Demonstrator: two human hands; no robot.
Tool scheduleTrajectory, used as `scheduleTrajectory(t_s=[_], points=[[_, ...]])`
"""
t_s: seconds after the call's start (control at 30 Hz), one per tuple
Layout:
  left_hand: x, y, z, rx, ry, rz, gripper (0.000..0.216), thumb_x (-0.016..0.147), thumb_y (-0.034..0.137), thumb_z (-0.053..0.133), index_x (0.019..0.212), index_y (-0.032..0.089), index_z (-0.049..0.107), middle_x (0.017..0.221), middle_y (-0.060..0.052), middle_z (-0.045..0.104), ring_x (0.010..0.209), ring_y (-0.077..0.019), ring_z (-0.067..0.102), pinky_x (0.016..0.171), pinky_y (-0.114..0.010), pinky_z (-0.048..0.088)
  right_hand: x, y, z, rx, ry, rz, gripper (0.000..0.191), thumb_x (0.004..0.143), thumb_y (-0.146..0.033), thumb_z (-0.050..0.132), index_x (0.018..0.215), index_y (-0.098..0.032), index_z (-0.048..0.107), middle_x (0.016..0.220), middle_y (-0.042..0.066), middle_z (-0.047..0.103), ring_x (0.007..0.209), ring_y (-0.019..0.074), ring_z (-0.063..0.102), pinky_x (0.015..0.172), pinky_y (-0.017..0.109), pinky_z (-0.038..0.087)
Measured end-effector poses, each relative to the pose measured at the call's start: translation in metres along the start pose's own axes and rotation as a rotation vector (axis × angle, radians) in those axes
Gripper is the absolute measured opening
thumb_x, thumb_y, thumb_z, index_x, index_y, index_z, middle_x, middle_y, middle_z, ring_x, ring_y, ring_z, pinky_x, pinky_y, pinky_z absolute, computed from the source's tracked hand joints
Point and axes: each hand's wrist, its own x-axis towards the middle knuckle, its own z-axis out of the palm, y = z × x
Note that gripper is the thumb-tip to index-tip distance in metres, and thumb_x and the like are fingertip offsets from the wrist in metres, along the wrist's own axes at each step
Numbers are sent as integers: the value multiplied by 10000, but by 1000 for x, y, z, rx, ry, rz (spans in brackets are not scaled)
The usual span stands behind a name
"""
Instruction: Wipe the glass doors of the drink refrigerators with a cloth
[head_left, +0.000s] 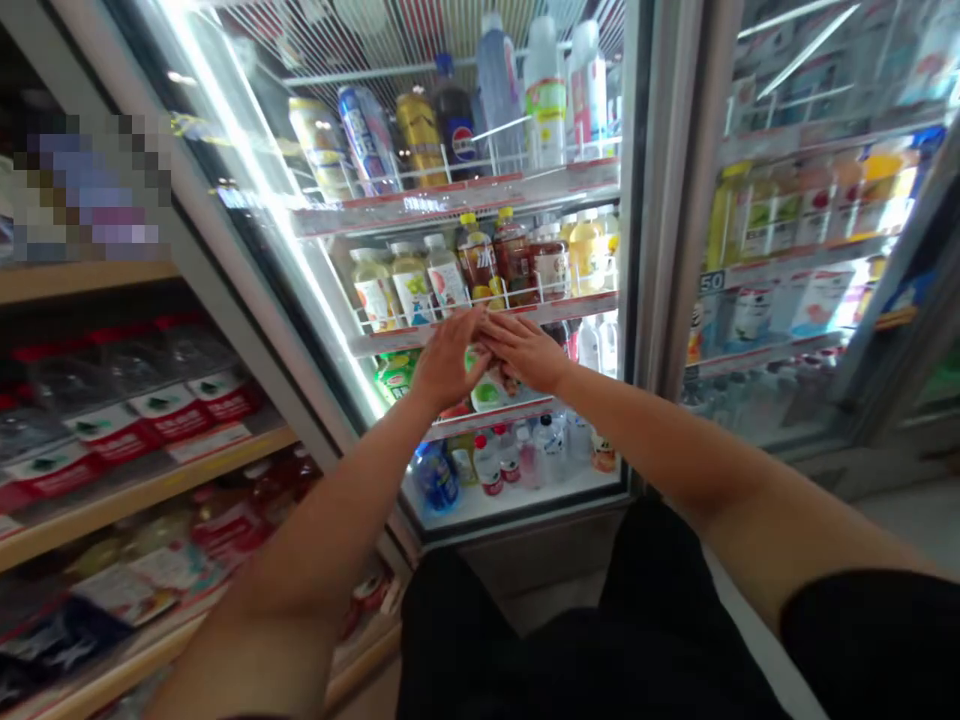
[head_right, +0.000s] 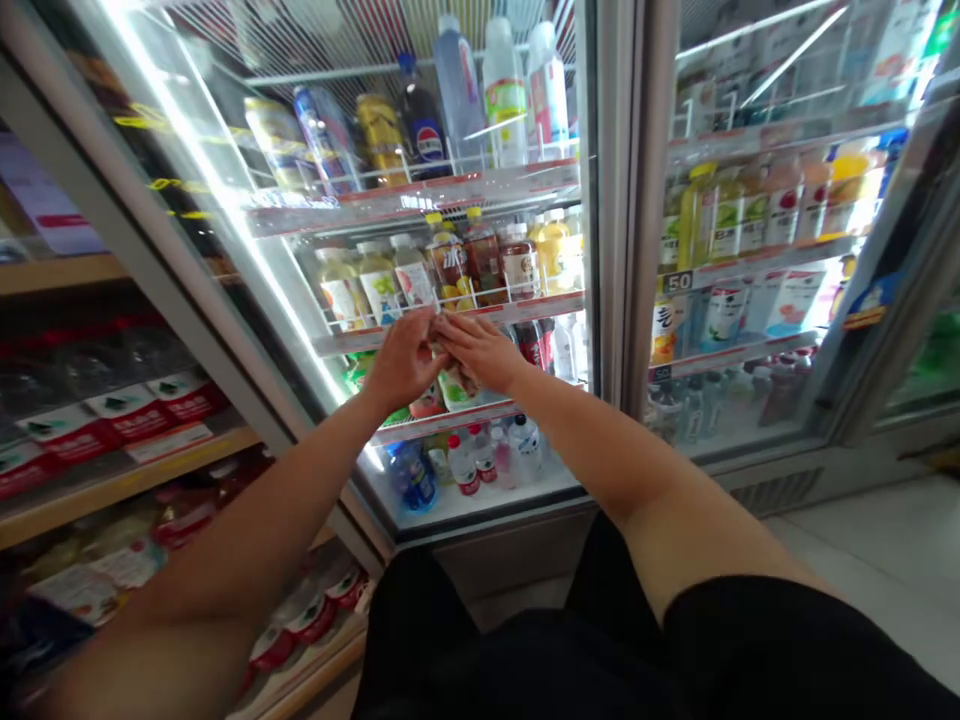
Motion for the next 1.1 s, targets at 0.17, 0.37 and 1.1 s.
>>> scheduleTrajectory(t_s=[0.17,0.37,1.1], points=[[-32,-49,-27,235,171,-145,561,996,403,556,1534,254,512,1630,-135,454,1579,-342,302,1307,-580,192,2,26,-17,-116,68,-31,340,1053,-259,497,1326,-266,699,1517,35,632,1382,290,544,1191,521,402],[-54,-85,-23,186,224,-305,652,1010,473,487,1614,243,401,1724,-125,283,1636,-336,72,1314,-628,-8,1,23,-5,-178,53,-133,250,1047,-264,496,1106,-194,729,1201,128,732,1243,303,577,1095,496,466],[-59,-89,-17,193,245,-295,664,1002,456,502,1629,269,390,1726,-87,287,1636,-324,77,1325,-621,6,-1,51,-31,-177,25,124,535,1066,-232,385,1594,-264,467,1642,26,491,1602,257,308,1327,559,281]])
